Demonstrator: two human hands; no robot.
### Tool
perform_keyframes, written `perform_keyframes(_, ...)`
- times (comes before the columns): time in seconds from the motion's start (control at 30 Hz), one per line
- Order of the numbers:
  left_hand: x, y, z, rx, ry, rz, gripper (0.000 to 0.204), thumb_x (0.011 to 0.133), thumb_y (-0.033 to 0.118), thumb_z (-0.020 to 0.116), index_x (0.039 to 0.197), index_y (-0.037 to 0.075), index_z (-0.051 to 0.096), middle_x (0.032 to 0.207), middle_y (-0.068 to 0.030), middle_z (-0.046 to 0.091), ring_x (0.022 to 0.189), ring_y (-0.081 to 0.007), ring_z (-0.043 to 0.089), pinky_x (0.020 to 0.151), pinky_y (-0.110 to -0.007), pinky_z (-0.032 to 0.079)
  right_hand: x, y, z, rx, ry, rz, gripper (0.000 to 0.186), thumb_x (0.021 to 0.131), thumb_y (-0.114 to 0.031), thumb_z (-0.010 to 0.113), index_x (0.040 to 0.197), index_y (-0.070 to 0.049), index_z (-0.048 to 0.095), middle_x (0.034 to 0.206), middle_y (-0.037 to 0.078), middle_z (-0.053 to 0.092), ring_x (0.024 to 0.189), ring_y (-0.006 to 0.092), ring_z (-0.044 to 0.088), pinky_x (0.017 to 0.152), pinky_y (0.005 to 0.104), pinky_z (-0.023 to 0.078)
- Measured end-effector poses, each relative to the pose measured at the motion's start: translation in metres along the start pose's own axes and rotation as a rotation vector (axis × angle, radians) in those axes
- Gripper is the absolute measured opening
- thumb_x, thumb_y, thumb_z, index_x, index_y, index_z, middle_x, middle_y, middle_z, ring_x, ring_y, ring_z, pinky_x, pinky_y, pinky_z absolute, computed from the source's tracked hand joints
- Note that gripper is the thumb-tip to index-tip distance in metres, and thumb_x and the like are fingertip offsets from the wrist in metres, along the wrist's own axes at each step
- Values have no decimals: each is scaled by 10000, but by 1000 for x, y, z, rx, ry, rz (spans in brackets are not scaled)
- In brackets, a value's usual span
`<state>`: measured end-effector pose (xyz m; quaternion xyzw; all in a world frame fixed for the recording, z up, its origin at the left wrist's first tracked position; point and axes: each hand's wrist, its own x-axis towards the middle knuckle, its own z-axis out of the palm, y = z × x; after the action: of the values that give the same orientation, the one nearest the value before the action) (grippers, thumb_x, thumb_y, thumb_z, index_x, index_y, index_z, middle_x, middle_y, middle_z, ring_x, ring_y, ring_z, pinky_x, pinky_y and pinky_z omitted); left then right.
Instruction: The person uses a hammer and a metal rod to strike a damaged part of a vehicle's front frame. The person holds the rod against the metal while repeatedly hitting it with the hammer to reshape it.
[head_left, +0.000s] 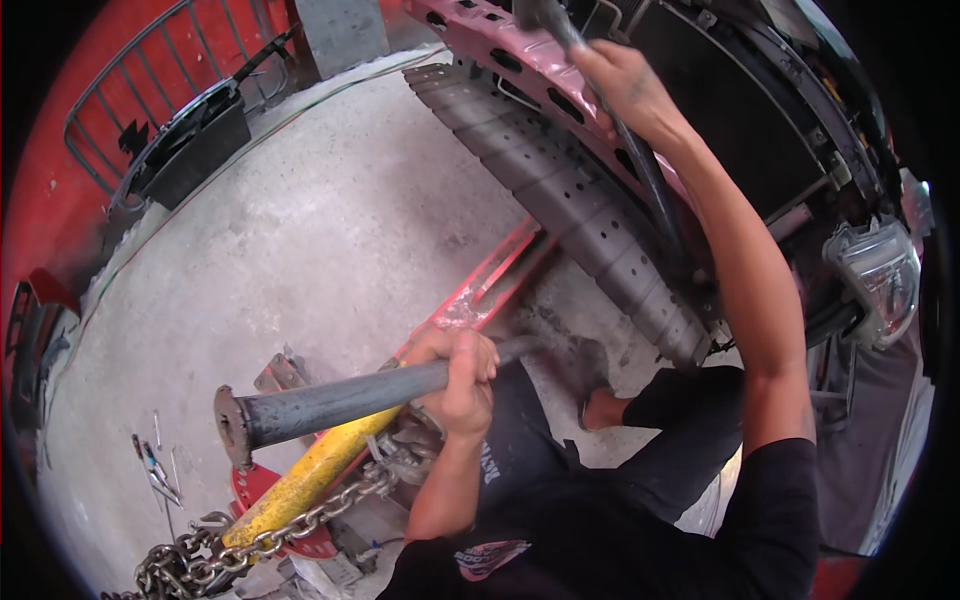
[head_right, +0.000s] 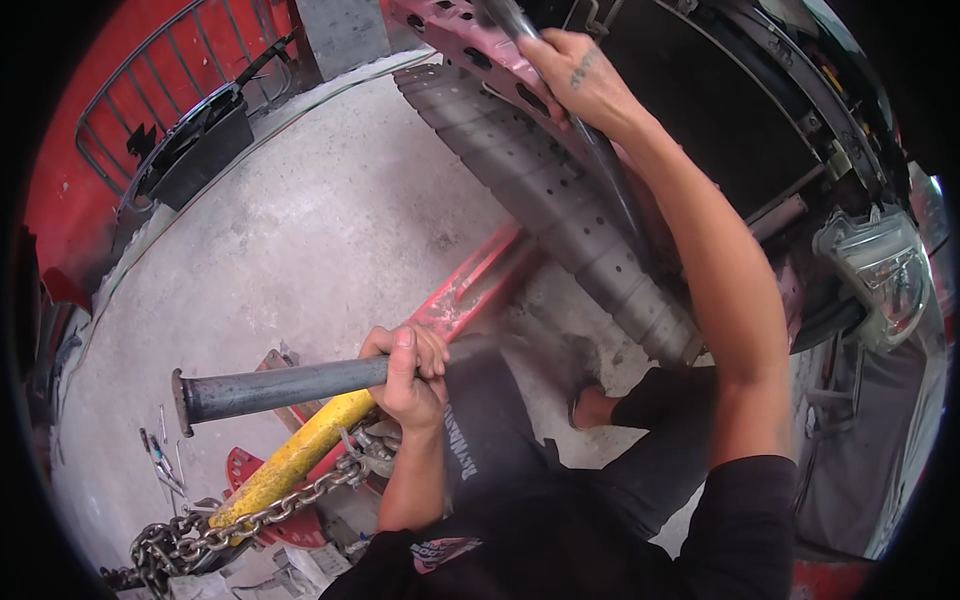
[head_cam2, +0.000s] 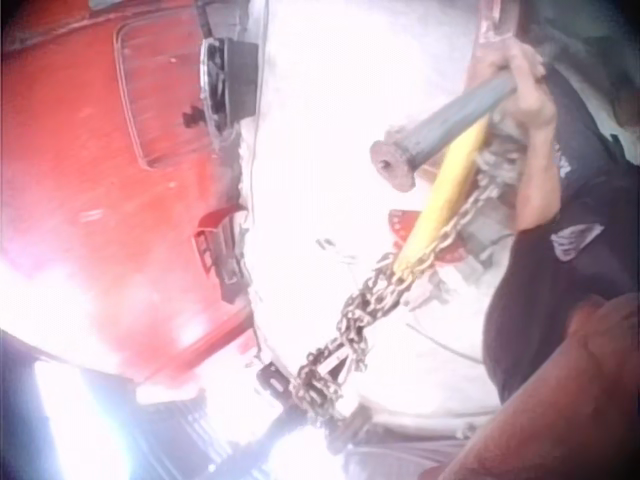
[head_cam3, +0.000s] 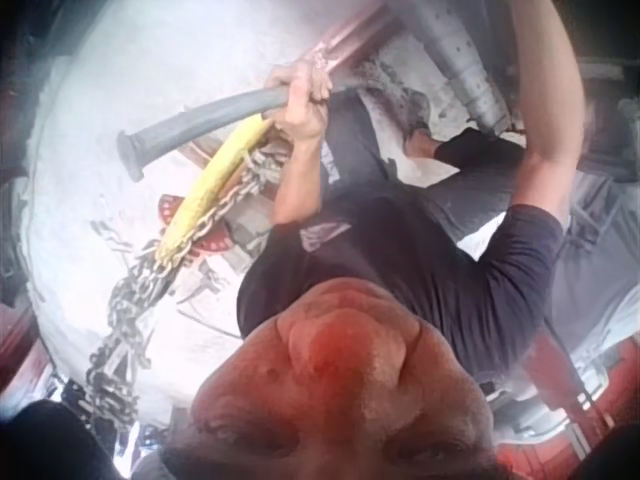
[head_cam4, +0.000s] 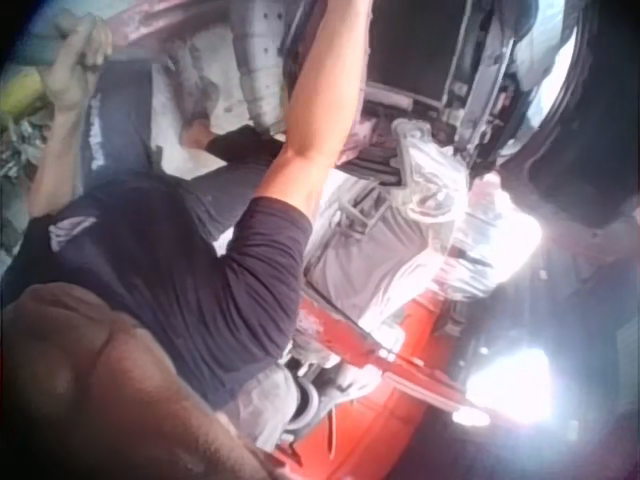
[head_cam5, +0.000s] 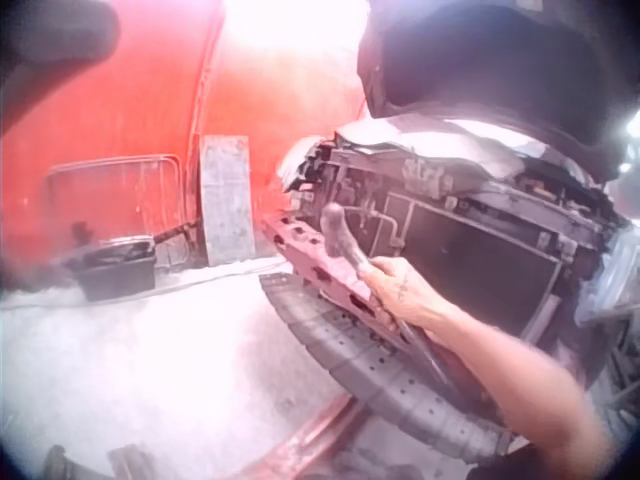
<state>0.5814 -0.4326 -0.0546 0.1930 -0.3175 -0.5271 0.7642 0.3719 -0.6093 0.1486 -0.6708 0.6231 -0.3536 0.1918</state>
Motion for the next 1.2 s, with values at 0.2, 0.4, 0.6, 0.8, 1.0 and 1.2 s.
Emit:
perform_keyframes(0.2,-5,-10,0,9,28,-115,281,1000,59,537,748,85,414,557,-37,420,479,-133,401,511,-319,413,6,-2,-45,105,103,-27,444,1042,-417,534,1097,12,636,692,36,561,477,108,536,406,289,454)
perform_keyframes(0.4,1,-26,20,-14,10,-178,270,996,55,545,756,77,423,557,-40,428,473,-135,396,515,-323,421,15,11,-26,-134,-62,43,454,1045,-411,526,1094,27,636,658,36,539,453,113,532,393,297,440)
perform_keyframes(0.6,-13,-40,20,-40,1,-206,256,990,22,574,769,62,451,581,-43,476,493,-124,433,524,-303,429,21,12,-14,-16,-17,-6,431,1050,-396,513,1085,19,625,656,14,523,450,98,509,398,294,431)
perform_keyframes(0.8,-22,-53,9,-46,46,-245,299,970,-1,629,725,60,468,592,-42,522,499,-106,478,503,-271,416,15,4,-23,118,58,118,439,1042,-401,523,999,23,631,672,49,592,472,123,545,435,319,453)
perform_keyframes(1.0,-28,-64,19,57,38,-271,281,954,4,628,719,59,485,570,-50,509,470,-128,464,511,-305,445,35,16,-26,-136,-38,8,435,1042,-407,535,1058,18,628,670,47,558,445,121,527,401,301,428)
perform_keyframes(1.2,-40,-81,5,88,50,-330,297,950,30,660,706,64,495,570,-50,525,473,-121,482,502,-297,447,45,-32,-9,98,62,-233,412,1060,-425,512,1109,-29,616,638,-13,502,429,74,441,378,263,327)
